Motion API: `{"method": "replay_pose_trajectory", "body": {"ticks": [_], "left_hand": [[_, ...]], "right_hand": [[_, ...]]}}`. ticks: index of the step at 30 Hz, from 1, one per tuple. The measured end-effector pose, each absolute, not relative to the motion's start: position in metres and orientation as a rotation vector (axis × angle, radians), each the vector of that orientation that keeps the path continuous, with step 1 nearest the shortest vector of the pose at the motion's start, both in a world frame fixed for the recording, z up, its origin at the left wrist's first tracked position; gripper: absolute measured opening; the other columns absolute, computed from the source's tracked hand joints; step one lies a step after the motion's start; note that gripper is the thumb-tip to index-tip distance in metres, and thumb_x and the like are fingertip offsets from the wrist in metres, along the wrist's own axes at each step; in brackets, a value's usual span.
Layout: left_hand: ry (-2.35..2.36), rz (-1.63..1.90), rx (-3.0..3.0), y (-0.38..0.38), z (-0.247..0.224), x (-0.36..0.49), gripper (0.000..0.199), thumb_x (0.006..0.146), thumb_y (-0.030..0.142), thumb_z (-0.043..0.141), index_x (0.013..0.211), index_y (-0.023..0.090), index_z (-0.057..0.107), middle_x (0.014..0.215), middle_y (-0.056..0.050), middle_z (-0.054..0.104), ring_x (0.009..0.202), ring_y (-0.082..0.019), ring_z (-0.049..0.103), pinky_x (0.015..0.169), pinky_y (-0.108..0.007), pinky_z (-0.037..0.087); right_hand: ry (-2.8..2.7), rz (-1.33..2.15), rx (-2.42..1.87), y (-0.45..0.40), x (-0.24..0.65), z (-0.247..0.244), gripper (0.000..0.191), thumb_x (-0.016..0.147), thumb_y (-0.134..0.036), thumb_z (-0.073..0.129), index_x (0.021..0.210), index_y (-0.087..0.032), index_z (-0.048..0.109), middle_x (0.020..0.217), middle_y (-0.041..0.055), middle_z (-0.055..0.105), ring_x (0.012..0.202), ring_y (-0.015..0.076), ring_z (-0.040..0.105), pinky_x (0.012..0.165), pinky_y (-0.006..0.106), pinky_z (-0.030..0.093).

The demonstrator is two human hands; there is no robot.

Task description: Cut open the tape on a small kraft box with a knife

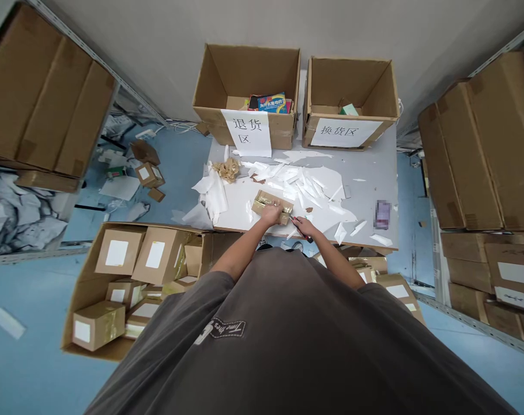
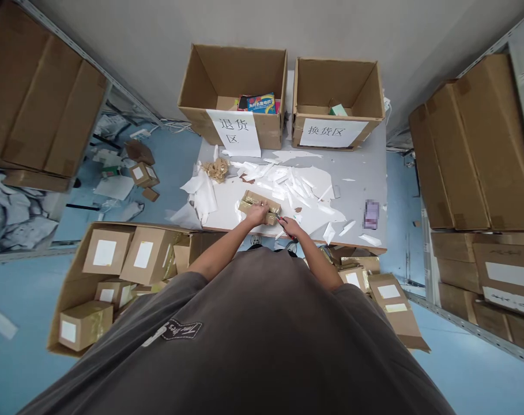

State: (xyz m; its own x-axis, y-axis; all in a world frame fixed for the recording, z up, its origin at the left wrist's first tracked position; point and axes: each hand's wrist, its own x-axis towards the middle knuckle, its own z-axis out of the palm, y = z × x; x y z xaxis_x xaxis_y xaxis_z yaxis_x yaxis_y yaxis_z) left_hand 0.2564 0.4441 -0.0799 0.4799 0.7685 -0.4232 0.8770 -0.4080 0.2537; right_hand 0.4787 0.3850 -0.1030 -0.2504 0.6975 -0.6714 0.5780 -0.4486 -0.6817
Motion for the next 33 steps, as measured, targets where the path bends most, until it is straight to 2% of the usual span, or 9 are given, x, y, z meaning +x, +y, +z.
{"method": "replay_pose_trajectory", "body": {"ticks": [4,8,13,16,19,22,26,29,33], "left_hand": [[1.38,-0.396,2.304,0.445,-0.082,0.258,0.064,0.076,0.035,0.096,0.133,0.018,0.073,0.159,-0.022,0.06,0.141,-0.04,0.062,0.112,-0.046,0.054],[1.367,-0.347,2.301,0.439,-0.083,0.253,0.075,0.077,0.035,0.096,0.143,0.019,0.066,0.169,-0.022,0.05,0.155,-0.041,0.05,0.121,-0.049,0.047],[1.343,-0.152,2.26,0.451,-0.083,0.24,0.073,0.094,0.039,0.079,0.162,0.026,0.053,0.164,-0.015,0.059,0.157,-0.036,0.048,0.126,-0.051,0.042],[1.336,-0.194,2.3,0.47,-0.085,0.232,0.079,0.091,0.031,0.081,0.164,0.027,0.052,0.174,-0.014,0.047,0.167,-0.039,0.031,0.132,-0.057,0.033],[1.304,-0.31,2.28,0.483,-0.092,0.226,0.086,0.089,0.041,0.084,0.167,0.031,0.05,0.18,-0.011,0.038,0.17,-0.041,0.021,0.135,-0.062,0.024],[1.285,-0.275,2.299,0.484,-0.098,0.222,0.076,0.096,0.047,0.075,0.167,0.033,0.05,0.178,-0.011,0.042,0.169,-0.038,0.026,0.135,-0.061,0.022],[1.313,-0.202,2.356,0.478,-0.102,0.221,0.069,0.102,0.047,0.068,0.167,0.032,0.05,0.176,-0.012,0.044,0.168,-0.039,0.029,0.135,-0.062,0.021],[1.278,-0.226,2.367,0.48,-0.101,0.222,0.076,0.098,0.051,0.073,0.167,0.029,0.05,0.178,-0.015,0.041,0.166,-0.042,0.029,0.135,-0.062,0.021],[1.27,-0.215,2.36,0.483,-0.102,0.221,0.07,0.099,0.048,0.073,0.163,0.028,0.054,0.165,-0.018,0.056,0.158,-0.04,0.042,0.133,-0.06,0.025]], "right_hand": [[-1.562,1.826,-1.86,0.377,0.475,-0.1,0.029,0.108,-0.047,0.05,0.089,-0.026,0.053,0.06,-0.0045,0.056,0.053,0.0176,0.055,0.061,0.027,0.048],[-1.587,1.848,-1.835,0.359,0.476,-0.097,0.029,0.109,-0.048,0.046,0.089,-0.027,0.052,0.06,-0.0054,0.055,0.05,0.0171,0.053,0.059,0.027,0.048],[-1.465,1.73,-1.957,0.351,0.488,-0.093,0.028,0.109,-0.049,0.043,0.097,-0.027,0.054,0.062,-0.0061,0.057,0.05,0.0181,0.056,0.061,0.029,0.051],[-1.405,1.647,-2.004,0.354,0.492,-0.088,0.029,0.109,-0.05,0.042,0.105,-0.027,0.058,0.065,-0.0047,0.06,0.055,0.0199,0.06,0.066,0.03,0.053],[-1.377,1.606,-2.038,0.356,0.49,-0.082,0.036,0.11,-0.057,0.04,0.113,-0.027,0.062,0.071,-0.0028,0.064,0.062,0.0214,0.064,0.07,0.032,0.055],[-1.475,1.525,-2.067,0.357,0.485,-0.079,0.043,0.112,-0.058,0.035,0.121,-0.028,0.066,0.089,0.0027,0.074,0.081,0.0249,0.071,0.079,0.034,0.056],[-1.735,1.358,-2.04,0.36,0.48,-0.083,0.038,0.111,-0.047,0.044,0.133,-0.028,0.067,0.124,0.0076,0.076,0.112,0.0292,0.071,0.094,0.036,0.054],[-1.884,1.307,-2.061,0.364,0.478,-0.086,0.036,0.109,-0.047,0.051,0.134,-0.028,0.068,0.127,0.0088,0.075,0.113,0.0298,0.07,0.093,0.036,0.052],[-2.01,1.205,-2.14,0.363,0.475,-0.087,0.034,0.109,-0.046,0.055,0.134,-0.028,0.067,0.123,0.0104,0.073,0.111,0.0297,0.068,0.09,0.034,0.05]]}}
